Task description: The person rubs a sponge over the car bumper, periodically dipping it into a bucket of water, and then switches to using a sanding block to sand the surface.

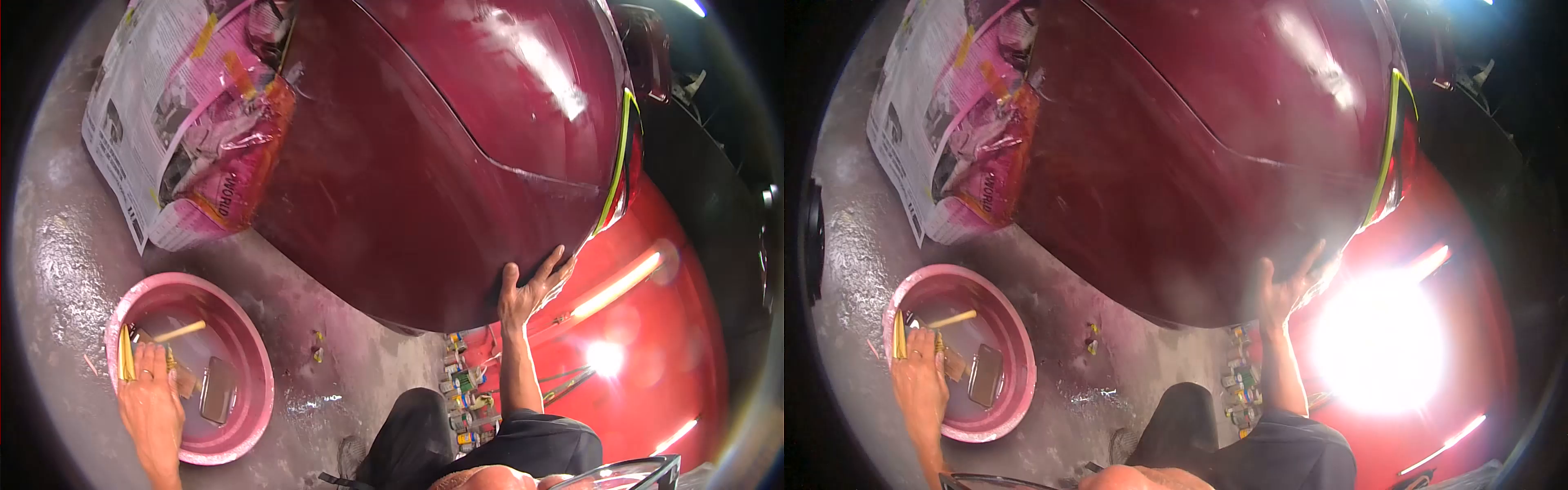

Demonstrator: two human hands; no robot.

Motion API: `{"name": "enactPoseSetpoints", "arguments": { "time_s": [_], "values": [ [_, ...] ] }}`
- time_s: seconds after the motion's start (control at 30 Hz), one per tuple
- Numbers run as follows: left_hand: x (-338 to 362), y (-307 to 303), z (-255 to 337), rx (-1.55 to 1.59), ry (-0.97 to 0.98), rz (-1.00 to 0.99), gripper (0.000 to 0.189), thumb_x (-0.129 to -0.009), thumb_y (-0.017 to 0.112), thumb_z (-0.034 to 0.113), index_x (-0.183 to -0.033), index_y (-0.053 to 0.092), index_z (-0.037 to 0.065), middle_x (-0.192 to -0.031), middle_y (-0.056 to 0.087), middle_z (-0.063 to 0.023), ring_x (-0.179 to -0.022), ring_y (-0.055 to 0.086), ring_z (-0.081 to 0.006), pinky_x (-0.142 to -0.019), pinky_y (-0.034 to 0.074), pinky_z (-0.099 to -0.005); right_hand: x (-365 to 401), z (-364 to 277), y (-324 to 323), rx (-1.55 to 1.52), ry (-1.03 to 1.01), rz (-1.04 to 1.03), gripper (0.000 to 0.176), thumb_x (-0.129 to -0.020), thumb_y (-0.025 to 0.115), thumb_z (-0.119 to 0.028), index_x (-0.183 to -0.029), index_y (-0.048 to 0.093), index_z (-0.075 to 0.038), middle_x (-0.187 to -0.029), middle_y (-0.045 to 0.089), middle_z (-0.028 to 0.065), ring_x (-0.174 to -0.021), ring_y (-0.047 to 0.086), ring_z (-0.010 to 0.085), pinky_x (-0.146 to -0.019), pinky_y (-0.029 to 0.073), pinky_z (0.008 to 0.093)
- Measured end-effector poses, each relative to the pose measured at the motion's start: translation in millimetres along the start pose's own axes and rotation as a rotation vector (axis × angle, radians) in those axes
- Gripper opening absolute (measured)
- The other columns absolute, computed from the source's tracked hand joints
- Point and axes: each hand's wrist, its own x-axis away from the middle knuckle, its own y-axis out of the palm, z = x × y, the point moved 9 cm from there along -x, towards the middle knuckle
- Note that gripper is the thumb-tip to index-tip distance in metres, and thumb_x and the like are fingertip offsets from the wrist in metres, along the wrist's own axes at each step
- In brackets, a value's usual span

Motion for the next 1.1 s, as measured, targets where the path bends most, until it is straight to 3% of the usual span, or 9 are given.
{"name": "enactPoseSetpoints", "arguments": {
  "time_s": [0.23,0.43,0.57,0.63,0.73,0.83,0.87,1.0,1.1],
  "values": [
    [1,2,4,-0.177,-0.082,0.03,0.032,-0.092,0.056,0.011,-0.118,0.064,-0.006,-0.123,0.064,-0.0258,-0.121,0.059,-0.0366,-0.105,0.042,-0.0474,9,5,-2,-0.057,0.001,-0.017,0.06,-0.101,0.047,-0.028,-0.156,0.031,-0.008,-0.162,0.013,0.0284,-0.15,0.011,0.0448,-0.12,0.01,0.0547],
    [14,14,12,-0.24,-0.065,-0.019,0.021,-0.092,0.057,0.011,-0.1,0.067,-0.006,-0.101,0.069,-0.0257,-0.085,0.068,-0.0416,-0.081,0.052,-0.0475,125,-12,27,-0.088,-0.282,-0.238,0.073,-0.092,0.062,-0.025,-0.153,0.031,0.001,-0.163,0.013,0.0264,-0.151,0.006,0.0477,-0.118,0.004,0.065],
    [16,28,48,-0.078,0.041,-0.132,0.021,-0.093,0.057,0.013,-0.103,0.068,-0.001,-0.09,0.069,-0.0252,-0.08,0.068,-0.0404,-0.071,0.052,-0.0485,202,-73,35,-0.345,-0.266,-0.484,0.07,-0.091,0.067,-0.029,-0.148,0.04,0.002,-0.16,0.023,0.0265,-0.15,0.012,0.0486,-0.118,0.008,0.0649],
    [13,31,61,-0.019,0.086,-0.102,0.021,-0.095,0.056,0.014,-0.105,0.069,0.001,-0.087,0.068,-0.0253,-0.081,0.068,-0.04,-0.07,0.051,-0.0486,222,-129,21,-0.818,-0.185,-0.662,0.068,-0.092,0.066,-0.032,-0.145,0.043,0.004,-0.157,0.029,0.0273,-0.149,0.021,0.0449,-0.12,0.016,0.0576],
    [15,38,26,0.259,-0.189,0.005,0.032,-0.105,0.044,0.023,-0.124,0.065,0.009,-0.076,0.065,-0.0216,-0.073,0.066,-0.0379,-0.069,0.051,-0.0448,236,-235,-12,-1.35,-0.243,-1.06,0.072,-0.094,0.064,-0.036,-0.147,0.039,0.004,-0.156,0.029,0.0295,-0.148,0.027,0.0413,-0.121,0.024,0.0466],
    [9,40,-28,0.897,-0.309,0.197,0.046,-0.11,0.036,0.034,-0.132,0.058,0.0,-0.101,0.069,-0.0118,-0.09,0.065,-0.0222,-0.082,0.05,-0.0354,230,-318,-28,-1.619,-0.208,-1.314,0.09,-0.092,0.065,-0.042,-0.153,0.021,0.008,-0.158,0.022,0.0328,-0.149,0.02,0.0424,-0.122,0.021,0.0437],
    [6,41,-40,0.96,-0.287,0.191,0.06,-0.109,0.035,0.045,-0.134,0.056,-0.005,-0.124,0.062,-0.0123,-0.111,0.059,-0.0216,-0.098,0.044,-0.0342,224,-342,-25,-1.712,-0.188,-1.327,0.096,-0.09,0.066,-0.042,-0.154,0.014,0.009,-0.159,0.019,0.033,-0.15,0.018,0.0416,-0.123,0.019,0.0427],
    [12,58,-24,1.43,-0.425,-0.043,0.084,-0.101,0.029,0.068,-0.144,0.047,-0.002,-0.141,0.052,-0.013,-0.129,0.048,-0.0232,-0.112,0.031,-0.0351,213,-405,-14,-1.951,-0.042,-1.576,0.106,-0.084,0.07,-0.033,-0.154,0.003,0.011,-0.161,0.011,0.0324,-0.152,0.012,0.0391,-0.124,0.014,0.0374],
    [20,69,-30,1.546,-0.473,-0.051,0.088,-0.1,0.028,0.071,-0.147,0.043,-0.002,-0.146,0.047,-0.0128,-0.132,0.045,-0.0233,-0.113,0.03,-0.0343,236,-445,2,-1.941,-0.139,-1.419,0.105,-0.083,0.07,-0.028,-0.154,0.003,0.011,-0.161,0.011,0.0327,-0.152,0.012,0.0385,-0.124,0.014,0.0372]
  ]
}}
